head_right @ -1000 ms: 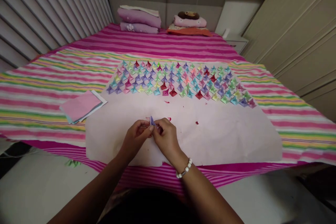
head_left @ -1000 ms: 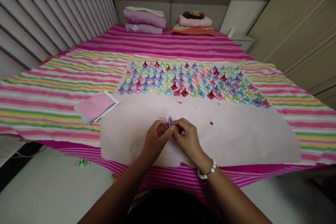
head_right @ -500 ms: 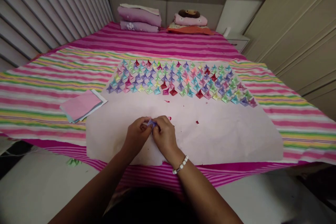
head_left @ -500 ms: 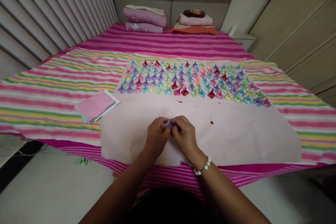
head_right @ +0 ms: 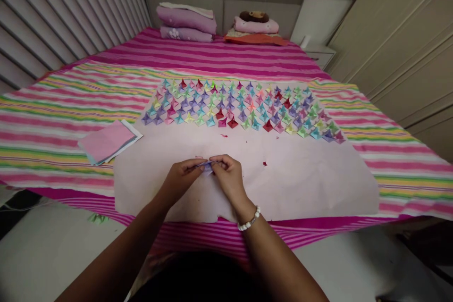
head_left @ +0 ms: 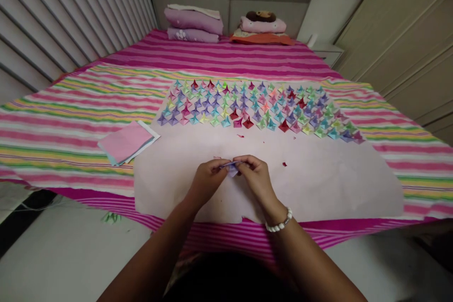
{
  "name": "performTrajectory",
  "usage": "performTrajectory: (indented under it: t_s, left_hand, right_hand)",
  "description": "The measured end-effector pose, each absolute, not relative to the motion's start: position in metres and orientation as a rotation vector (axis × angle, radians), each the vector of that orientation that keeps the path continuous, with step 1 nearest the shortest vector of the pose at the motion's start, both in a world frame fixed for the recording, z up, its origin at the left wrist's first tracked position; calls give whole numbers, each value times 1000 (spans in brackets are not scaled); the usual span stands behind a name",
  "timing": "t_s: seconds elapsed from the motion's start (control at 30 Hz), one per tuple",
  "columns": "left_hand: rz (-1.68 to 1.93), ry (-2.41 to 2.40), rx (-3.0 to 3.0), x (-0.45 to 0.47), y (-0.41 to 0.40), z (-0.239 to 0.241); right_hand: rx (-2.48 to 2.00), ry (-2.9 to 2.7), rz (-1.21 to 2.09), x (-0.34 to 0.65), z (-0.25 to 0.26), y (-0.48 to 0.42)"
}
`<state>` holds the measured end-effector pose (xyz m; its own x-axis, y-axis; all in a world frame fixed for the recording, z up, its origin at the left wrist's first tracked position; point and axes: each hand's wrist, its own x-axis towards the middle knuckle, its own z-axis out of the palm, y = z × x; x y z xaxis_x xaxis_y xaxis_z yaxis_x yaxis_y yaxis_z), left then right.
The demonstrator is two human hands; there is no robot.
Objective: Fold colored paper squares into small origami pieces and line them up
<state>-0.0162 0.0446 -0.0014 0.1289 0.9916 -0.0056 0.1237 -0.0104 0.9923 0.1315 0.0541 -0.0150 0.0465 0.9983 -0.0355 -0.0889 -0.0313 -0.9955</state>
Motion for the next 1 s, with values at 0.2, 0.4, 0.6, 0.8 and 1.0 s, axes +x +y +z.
performTrajectory:
  t_s: [0.2, 0.4, 0.6, 0.8, 1.0]
  left_hand:
    - [897, 921, 1262, -24, 44, 6]
    - [1025, 1114, 1283, -19, 44, 8]
    - [997, 1214, 1199, -21, 47, 16]
    - [989, 1142, 1248, -21, 47, 21]
    - [1028, 1122, 1212, -18, 52, 20]
  right_hand:
    - [-1063, -912, 1431, 136, -10, 55]
    - [-924, -901, 1573, 140, -1, 51]
    - [-1006, -1061, 1528, 144, -3, 50]
    - [-1001, -1073, 1555, 138, -4, 50]
    - [-1014, -1048, 1559, 132, 0, 48]
